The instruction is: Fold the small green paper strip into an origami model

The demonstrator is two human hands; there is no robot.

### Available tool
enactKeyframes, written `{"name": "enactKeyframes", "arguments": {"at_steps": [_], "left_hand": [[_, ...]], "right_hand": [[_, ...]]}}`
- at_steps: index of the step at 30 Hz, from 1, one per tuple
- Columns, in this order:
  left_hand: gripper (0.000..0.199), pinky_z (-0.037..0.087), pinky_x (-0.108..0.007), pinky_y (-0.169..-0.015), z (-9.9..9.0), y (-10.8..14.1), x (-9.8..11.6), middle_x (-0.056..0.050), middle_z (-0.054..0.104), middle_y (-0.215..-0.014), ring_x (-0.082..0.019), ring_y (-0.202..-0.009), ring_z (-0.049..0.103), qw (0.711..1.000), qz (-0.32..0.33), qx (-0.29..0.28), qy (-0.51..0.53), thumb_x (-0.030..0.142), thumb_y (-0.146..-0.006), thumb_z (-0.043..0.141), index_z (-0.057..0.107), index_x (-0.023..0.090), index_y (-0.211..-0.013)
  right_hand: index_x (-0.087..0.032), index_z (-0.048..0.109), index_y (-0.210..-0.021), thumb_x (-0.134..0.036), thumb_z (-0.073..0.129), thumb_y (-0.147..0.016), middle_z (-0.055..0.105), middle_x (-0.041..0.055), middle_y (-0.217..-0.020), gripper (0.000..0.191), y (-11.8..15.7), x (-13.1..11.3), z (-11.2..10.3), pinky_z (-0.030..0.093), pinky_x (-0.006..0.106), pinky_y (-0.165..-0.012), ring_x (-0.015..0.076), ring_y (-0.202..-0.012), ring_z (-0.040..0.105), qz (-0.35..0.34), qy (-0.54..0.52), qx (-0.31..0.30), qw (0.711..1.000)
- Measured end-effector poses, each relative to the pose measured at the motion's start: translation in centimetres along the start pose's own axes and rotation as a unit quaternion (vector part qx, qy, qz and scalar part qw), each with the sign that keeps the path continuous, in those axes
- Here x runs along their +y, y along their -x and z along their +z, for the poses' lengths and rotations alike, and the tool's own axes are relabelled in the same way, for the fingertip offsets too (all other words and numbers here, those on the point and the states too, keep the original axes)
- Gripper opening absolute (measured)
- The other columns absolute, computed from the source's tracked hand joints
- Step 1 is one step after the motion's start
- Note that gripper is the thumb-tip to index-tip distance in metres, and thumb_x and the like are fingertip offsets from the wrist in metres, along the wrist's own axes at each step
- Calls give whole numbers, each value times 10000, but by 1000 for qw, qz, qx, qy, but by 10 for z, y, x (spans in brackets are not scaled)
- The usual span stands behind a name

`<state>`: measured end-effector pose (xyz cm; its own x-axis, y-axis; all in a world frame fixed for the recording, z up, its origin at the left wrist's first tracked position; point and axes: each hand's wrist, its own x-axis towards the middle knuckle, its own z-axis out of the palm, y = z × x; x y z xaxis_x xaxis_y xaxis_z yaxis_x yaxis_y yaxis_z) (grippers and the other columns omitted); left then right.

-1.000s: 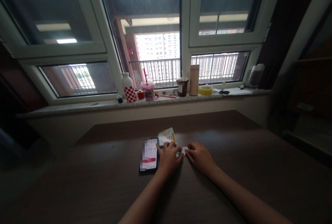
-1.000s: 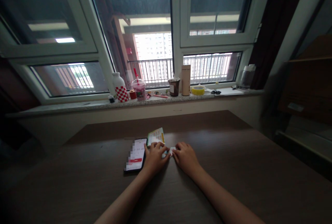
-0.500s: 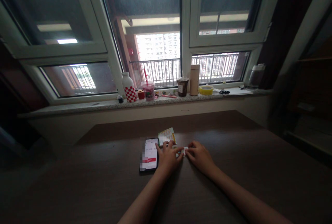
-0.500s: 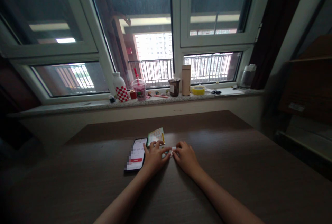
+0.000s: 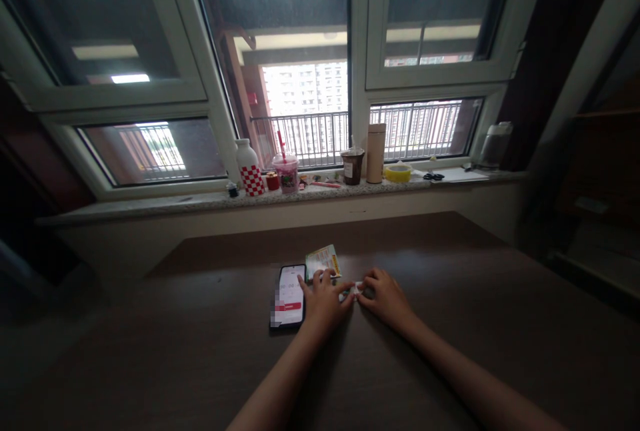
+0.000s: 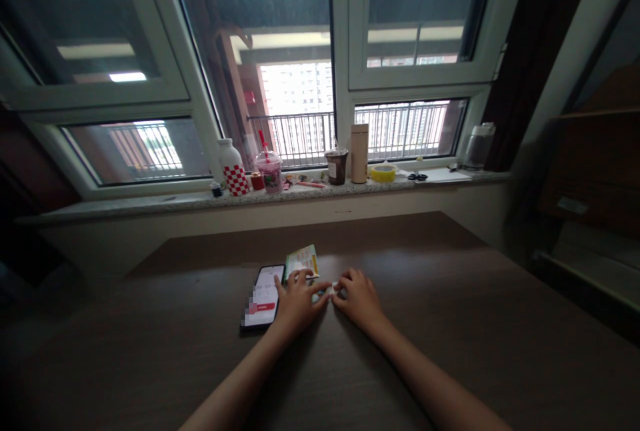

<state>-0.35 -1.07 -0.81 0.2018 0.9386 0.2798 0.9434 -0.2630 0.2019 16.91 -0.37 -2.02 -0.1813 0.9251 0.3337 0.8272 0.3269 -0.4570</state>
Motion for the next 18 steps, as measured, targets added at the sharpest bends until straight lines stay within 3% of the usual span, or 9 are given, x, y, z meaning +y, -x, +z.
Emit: {"name": "enactKeyframes", "arguments": {"at_steps": [8, 18], "left_hand": [[278, 0, -745, -1018, 3, -1, -2, -6, 506, -1294, -312, -1282, 328, 1000, -1, 3, 9, 555, -830, 510, 618, 529, -1084], [272, -21, -744, -1017, 3, -1, 0, -5, 512, -1285, -305, -1284, 331, 999, -12, 0, 32, 568, -837, 487, 643, 509, -1052]], "right_hand": [[-221, 667, -898, -417, 689, -724, 577, 52, -1037, 263, 4, 3, 3, 399, 341, -895, 221, -1018, 516, -2, -32, 0, 1000], [-224, 734, -850, -310, 547, -861, 629, 58, -996, 206, -2, 16, 8, 402, 323, -896, 201, -985, 545, -2, -103, 6, 995]]}}
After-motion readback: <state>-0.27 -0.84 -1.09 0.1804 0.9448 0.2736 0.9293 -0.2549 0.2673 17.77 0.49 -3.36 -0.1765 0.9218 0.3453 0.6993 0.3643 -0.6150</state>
